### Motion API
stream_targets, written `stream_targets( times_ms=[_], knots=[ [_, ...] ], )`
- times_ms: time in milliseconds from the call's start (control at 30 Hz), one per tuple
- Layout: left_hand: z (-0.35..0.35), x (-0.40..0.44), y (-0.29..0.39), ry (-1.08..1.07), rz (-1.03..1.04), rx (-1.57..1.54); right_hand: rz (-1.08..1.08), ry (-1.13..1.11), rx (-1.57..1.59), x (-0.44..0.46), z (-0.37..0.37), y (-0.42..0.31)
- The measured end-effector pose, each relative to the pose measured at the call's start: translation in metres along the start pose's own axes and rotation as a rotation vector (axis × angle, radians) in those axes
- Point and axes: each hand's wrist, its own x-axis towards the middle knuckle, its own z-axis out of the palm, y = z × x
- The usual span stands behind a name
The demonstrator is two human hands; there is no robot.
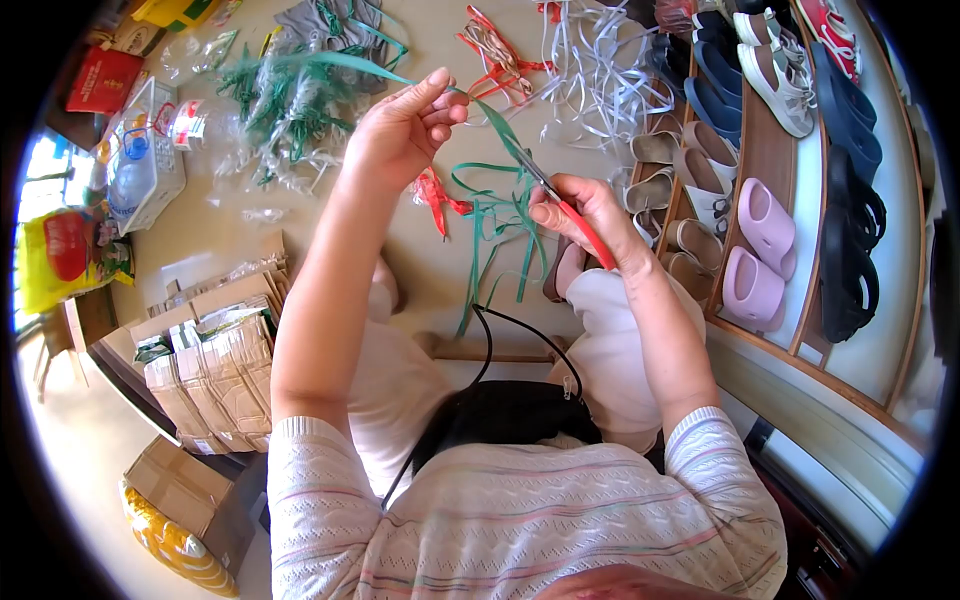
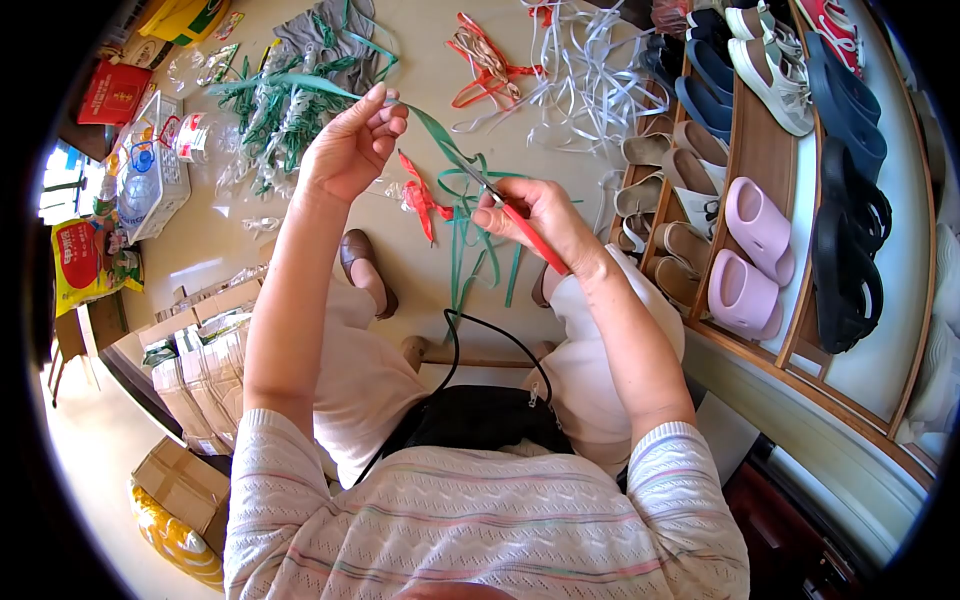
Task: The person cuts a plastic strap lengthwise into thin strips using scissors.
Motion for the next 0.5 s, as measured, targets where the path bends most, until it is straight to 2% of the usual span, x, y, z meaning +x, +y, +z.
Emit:
stream_targets(
  times_ms=[67, 267, 367, 467, 500],
  knots=[
    [-0.003, 0.004, -0.006, 0.024, -0.026, 0.046, -0.086, 0.042, -0.087, 0.002, 0.001, 0.005],
    [-0.003, 0.004, -0.011, 0.049, -0.043, 0.226, -0.060, 0.077, -0.314, 0.000, 0.006, -0.001],
    [0.002, -0.001, 0.001, 0.031, -0.018, 0.398, -0.059, 0.077, -0.287, -0.001, 0.005, 0.001],
    [-0.002, -0.003, 0.012, -0.068, -0.042, 0.416, -0.002, 0.020, -0.334, -0.003, 0.004, -0.005],
    [-0.003, -0.003, 0.013, -0.092, -0.043, 0.420, 0.003, 0.011, -0.252, -0.002, 0.004, -0.002]
  ],
)
